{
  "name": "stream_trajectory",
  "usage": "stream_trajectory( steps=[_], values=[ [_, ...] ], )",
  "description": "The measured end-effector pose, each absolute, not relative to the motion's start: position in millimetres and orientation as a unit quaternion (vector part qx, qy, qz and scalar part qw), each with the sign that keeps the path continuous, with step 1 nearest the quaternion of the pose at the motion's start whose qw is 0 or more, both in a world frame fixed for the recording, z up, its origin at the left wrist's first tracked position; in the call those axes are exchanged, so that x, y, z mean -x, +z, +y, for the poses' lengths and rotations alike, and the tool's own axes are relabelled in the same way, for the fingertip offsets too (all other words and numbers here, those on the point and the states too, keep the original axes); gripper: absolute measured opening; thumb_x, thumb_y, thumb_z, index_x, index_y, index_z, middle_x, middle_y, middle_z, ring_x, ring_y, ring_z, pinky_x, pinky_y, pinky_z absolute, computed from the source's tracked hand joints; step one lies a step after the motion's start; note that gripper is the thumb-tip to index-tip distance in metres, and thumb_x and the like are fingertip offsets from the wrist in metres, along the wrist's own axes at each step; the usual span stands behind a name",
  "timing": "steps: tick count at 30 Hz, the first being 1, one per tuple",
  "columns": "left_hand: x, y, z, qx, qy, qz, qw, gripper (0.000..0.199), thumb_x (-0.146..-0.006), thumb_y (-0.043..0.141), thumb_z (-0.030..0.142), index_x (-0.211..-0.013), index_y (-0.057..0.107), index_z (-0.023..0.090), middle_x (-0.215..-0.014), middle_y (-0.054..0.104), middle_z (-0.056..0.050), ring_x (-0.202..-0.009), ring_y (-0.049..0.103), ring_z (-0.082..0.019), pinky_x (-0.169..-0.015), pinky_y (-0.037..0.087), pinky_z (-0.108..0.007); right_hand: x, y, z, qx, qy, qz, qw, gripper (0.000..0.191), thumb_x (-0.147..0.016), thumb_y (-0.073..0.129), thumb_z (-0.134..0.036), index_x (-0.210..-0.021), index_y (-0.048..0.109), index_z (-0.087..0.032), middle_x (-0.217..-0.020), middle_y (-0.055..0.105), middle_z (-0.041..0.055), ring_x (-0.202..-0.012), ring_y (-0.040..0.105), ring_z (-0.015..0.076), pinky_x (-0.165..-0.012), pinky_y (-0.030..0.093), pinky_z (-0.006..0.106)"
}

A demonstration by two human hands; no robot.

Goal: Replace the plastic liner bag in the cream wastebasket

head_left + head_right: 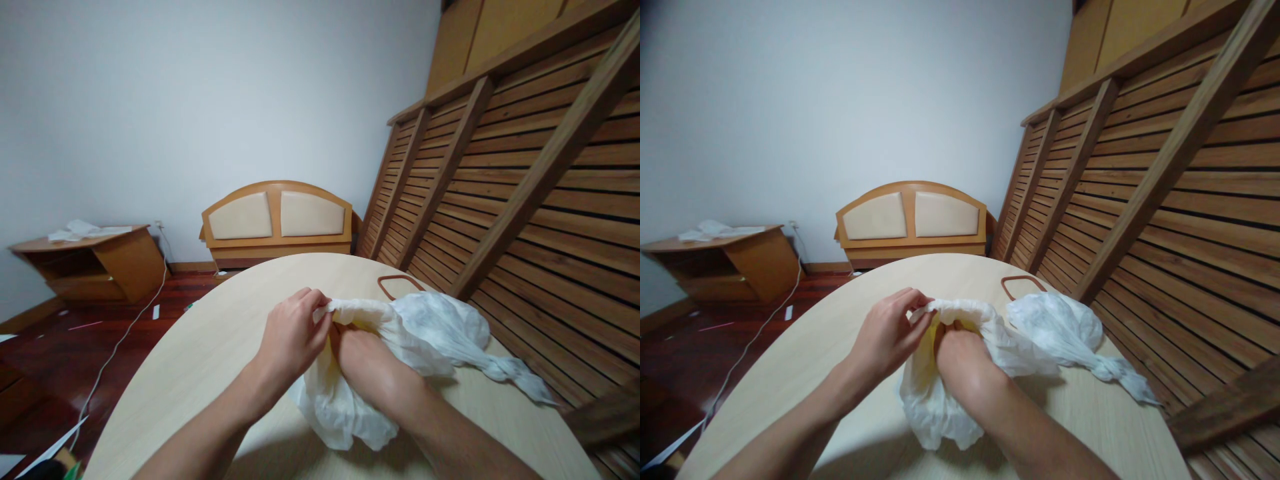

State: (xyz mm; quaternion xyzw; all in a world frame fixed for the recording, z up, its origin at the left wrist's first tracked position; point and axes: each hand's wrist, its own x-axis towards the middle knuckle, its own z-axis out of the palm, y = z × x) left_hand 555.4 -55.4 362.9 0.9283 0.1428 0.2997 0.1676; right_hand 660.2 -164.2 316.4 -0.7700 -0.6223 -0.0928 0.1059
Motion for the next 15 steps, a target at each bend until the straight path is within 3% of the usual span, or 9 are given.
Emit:
stream_trajectory(
  steps=[3, 7, 9, 12, 15],
  values=[
    [-555, 364, -45, -0.915, 0.311, 0.176, 0.187, 0.007, -0.085, 0.059, 0.018, -0.083, 0.066, 0.019, -0.082, 0.071, -0.003, -0.072, 0.062, -0.017, -0.064, 0.04, -0.027, -651, 343, -173, 0.769, -0.088, -0.631, 0.039, 0.037, -0.085, 0.045, 0.004, -0.098, 0.075, -0.015, -0.093, 0.077, 0.0141, -0.076, 0.074, 0.0261, -0.067, 0.054, 0.034],
    [-556, 366, -34, -0.899, 0.321, 0.214, 0.207, 0.009, -0.084, 0.06, 0.02, -0.081, 0.068, 0.019, -0.077, 0.07, -0.003, -0.067, 0.06, -0.017, -0.062, 0.038, -0.026, -655, 383, -185, 0.773, -0.111, -0.613, 0.12, 0.019, -0.093, 0.054, -0.012, -0.098, 0.071, -0.019, -0.091, 0.075, 0.0071, -0.079, 0.071, 0.0242, -0.071, 0.054, 0.034],
    [-556, 367, -31, -0.893, 0.325, 0.22, 0.218, 0.009, -0.083, 0.061, 0.022, -0.081, 0.069, 0.018, -0.075, 0.07, -0.003, -0.065, 0.059, -0.016, -0.061, 0.038, -0.026, -663, 392, -187, 0.757, -0.194, -0.598, 0.18, 0.015, -0.092, 0.061, -0.016, -0.104, 0.069, -0.02, -0.102, 0.073, 0.0073, -0.095, 0.068, 0.0257, -0.081, 0.054, 0.038],
    [-556, 367, -30, -0.89, 0.322, 0.217, 0.24, 0.01, -0.082, 0.062, 0.024, -0.08, 0.07, 0.018, -0.072, 0.069, -0.002, -0.063, 0.058, -0.015, -0.059, 0.037, -0.025, -673, 391, -186, 0.74, -0.254, -0.586, 0.214, 0.032, -0.087, 0.072, -0.025, -0.119, 0.066, -0.022, -0.115, 0.069, 0.0085, -0.109, 0.062, 0.0277, -0.092, 0.051, 0.043],
    [-556, 368, -32, -0.887, 0.315, 0.209, 0.264, 0.011, -0.08, 0.062, 0.025, -0.08, 0.07, 0.018, -0.07, 0.069, -0.001, -0.063, 0.058, -0.015, -0.059, 0.037, -0.025, -677, 383, -180, 0.743, -0.232, -0.593, 0.208, 0.037, -0.086, 0.074, -0.03, -0.122, 0.067, -0.025, -0.116, 0.07, 0.0074, -0.109, 0.062, 0.0269, -0.092, 0.051, 0.043]
  ],
)
